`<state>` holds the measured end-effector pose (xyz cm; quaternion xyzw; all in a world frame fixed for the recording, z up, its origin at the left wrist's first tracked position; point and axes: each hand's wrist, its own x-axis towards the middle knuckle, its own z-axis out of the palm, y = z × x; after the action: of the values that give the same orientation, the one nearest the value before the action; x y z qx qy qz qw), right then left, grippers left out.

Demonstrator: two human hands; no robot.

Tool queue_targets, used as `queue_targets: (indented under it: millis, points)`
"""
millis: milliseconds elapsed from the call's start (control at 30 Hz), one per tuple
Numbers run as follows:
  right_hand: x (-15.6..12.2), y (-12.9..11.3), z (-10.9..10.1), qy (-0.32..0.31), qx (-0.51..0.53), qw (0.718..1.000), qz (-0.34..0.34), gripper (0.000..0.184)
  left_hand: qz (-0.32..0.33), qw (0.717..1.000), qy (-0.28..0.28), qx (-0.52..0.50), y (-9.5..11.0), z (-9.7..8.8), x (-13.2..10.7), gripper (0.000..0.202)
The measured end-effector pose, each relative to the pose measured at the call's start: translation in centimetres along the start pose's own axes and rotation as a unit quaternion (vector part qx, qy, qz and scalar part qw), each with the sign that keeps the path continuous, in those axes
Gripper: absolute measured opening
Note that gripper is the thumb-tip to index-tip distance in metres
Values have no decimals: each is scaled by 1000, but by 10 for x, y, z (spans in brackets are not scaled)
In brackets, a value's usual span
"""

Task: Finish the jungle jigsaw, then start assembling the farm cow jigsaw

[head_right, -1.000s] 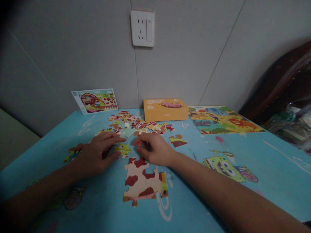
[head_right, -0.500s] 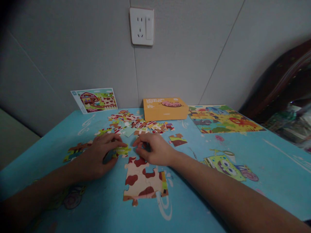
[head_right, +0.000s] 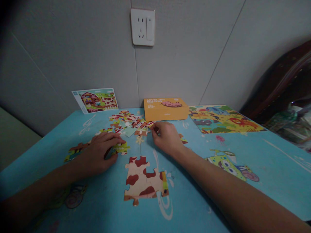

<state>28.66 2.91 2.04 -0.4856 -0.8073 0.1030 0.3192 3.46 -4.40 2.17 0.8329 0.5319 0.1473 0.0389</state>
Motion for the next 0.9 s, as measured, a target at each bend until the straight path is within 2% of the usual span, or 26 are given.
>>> queue_targets:
  millis: [133,267,367,433,500,600,733,900]
  points:
    - [5,12,-3,16,-69,997,39,18,-27,1000,9,9,-3,1,3,40]
    - [6,13,-2,-4,-72,997,20,19,-26,1000,14,5,-4,2,3,38]
    - [2,7,-1,-62,-34,995,-73,24,-24,1000,19,2,-5,3,3,37]
    - [0,0,0,-119,-20,981,-153,30,-17,1000,24,3,-6,4,3,38]
    - [-3,-5,0,-163,-20,967,-194,34,-10,999,31,4,-7,6,3,39]
    - [-5,-8,-1,-177,-27,968,-176,35,-5,999,41,2,-10,8,3,38]
    - [-5,-5,1,-157,-25,972,-173,32,-8,999,42,-3,-13,12,4,37]
    - [-3,0,12,-138,-50,976,-161,36,-11,999,48,-1,-15,13,3,35]
